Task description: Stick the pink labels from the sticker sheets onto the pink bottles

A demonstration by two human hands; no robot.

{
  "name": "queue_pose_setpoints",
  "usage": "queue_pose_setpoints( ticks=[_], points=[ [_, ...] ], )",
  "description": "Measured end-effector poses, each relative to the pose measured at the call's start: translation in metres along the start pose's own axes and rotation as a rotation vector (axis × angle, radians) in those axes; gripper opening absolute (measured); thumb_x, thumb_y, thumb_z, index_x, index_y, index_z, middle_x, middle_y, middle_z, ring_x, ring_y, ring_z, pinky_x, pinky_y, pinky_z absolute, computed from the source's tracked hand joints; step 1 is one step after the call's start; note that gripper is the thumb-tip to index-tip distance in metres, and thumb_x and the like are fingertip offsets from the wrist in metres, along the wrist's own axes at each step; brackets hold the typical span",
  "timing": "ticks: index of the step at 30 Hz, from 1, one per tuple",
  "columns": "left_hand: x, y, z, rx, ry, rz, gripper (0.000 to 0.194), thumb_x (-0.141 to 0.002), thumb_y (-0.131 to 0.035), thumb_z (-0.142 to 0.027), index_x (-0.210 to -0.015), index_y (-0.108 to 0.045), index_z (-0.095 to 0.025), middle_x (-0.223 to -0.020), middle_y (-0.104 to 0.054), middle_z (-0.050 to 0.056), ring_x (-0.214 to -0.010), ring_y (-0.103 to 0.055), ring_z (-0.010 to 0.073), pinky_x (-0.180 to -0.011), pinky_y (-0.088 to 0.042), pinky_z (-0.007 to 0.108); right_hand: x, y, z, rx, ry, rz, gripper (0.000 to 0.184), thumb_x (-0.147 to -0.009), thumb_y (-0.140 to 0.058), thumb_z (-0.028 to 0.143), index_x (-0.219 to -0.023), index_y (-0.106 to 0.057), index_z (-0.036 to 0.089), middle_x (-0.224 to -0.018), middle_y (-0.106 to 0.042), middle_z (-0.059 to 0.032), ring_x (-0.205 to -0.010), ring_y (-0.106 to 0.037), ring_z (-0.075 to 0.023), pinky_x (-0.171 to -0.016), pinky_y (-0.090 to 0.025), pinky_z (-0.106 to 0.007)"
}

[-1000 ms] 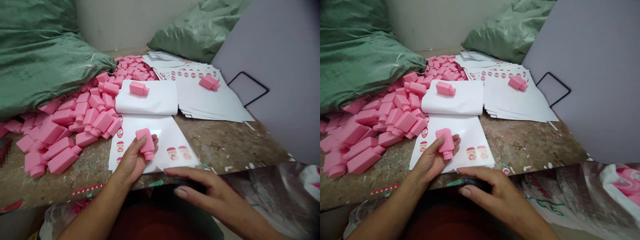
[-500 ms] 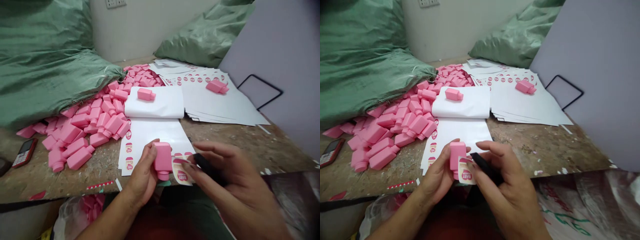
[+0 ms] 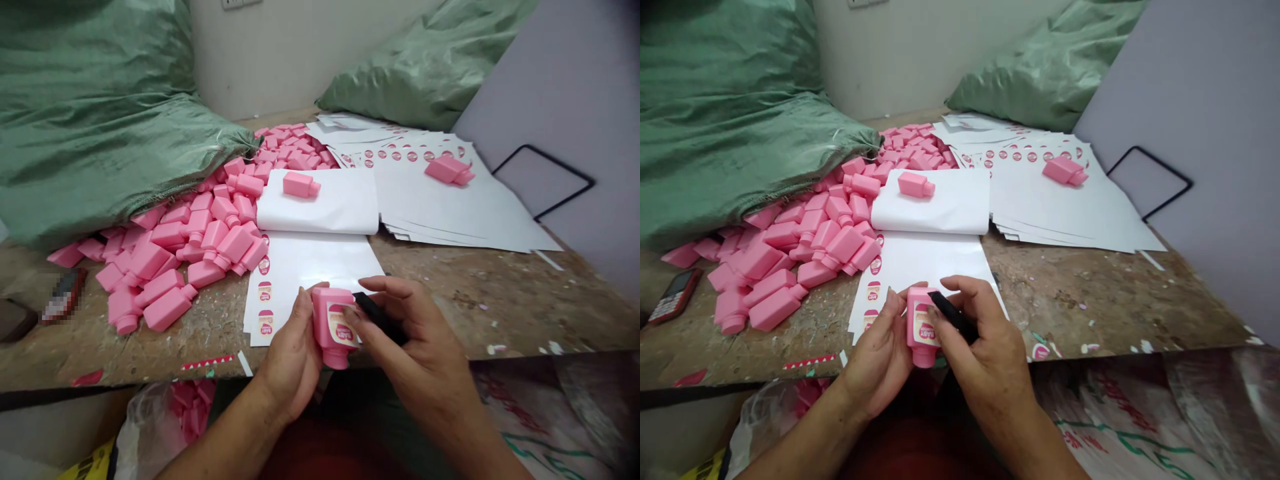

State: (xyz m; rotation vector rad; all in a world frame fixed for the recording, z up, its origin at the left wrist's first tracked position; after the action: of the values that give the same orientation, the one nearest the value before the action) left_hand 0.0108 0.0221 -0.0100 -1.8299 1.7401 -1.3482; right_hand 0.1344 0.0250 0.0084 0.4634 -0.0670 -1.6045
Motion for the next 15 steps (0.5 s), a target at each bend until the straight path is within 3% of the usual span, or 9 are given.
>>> queue_pose_setpoints(
  ticks=[5, 10, 15],
  points=[
    [-0.0002, 0.0027, 0.0013, -0.007, -0.01, 0.025, 0.036, -0.101, -0.037, -0.04, -0.114, -0.061, -0.016, -0.111, -0.069, 0.011, -0.114, -0.061, 0.0233, -0.103, -0.045, 0.038, -0.0016, -0.0037, -0.0034, 0.038, 0.029, -0.012, 0.023, -0.087, -0.062, 0.026, -0.109, -0.056, 0.03, -0.078, -0.066, 0.0053, -0.067, -0.063, -0.0129, -0.059, -0.05, -0.024],
    [0.0012, 0.0065, 0.0002, -0.08, -0.054, 0.065, 0.033, -0.096, -0.052, -0.043, -0.114, -0.059, -0.018, -0.112, -0.067, 0.009, -0.113, -0.06, 0.0229, -0.099, -0.045, 0.035, -0.0009, -0.0046, -0.0039, 0.1, 0.048, -0.017, 0.024, -0.088, -0.062, 0.027, -0.111, -0.056, 0.029, -0.08, -0.067, 0.0037, -0.068, -0.065, -0.0144, -0.058, -0.05, -0.025],
    [0.0053, 0.0075, 0.0011, -0.196, -0.034, 0.098, 0.04, -0.083, -0.069, -0.02, -0.121, -0.055, -0.024, -0.109, -0.068, 0.002, -0.105, -0.063, 0.0166, -0.091, -0.044, 0.026, 0.0014, -0.0059, -0.0007, 0.343, 0.175, -0.051, 0.021, -0.088, -0.059, 0.025, -0.109, -0.061, 0.025, -0.083, -0.072, -0.0016, -0.066, -0.065, -0.0196, -0.059, -0.048, -0.031]
  ],
)
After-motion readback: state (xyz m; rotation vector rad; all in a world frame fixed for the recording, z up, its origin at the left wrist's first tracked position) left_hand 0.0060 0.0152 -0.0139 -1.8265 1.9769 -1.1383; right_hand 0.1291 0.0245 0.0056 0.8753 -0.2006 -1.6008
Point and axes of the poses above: each hand's wrist, its own x-axis away from the middle knuckle, its own y-axis out of the back of the hand, z = x × y, the point moved 3 cm from there along -x, towards the middle knuckle
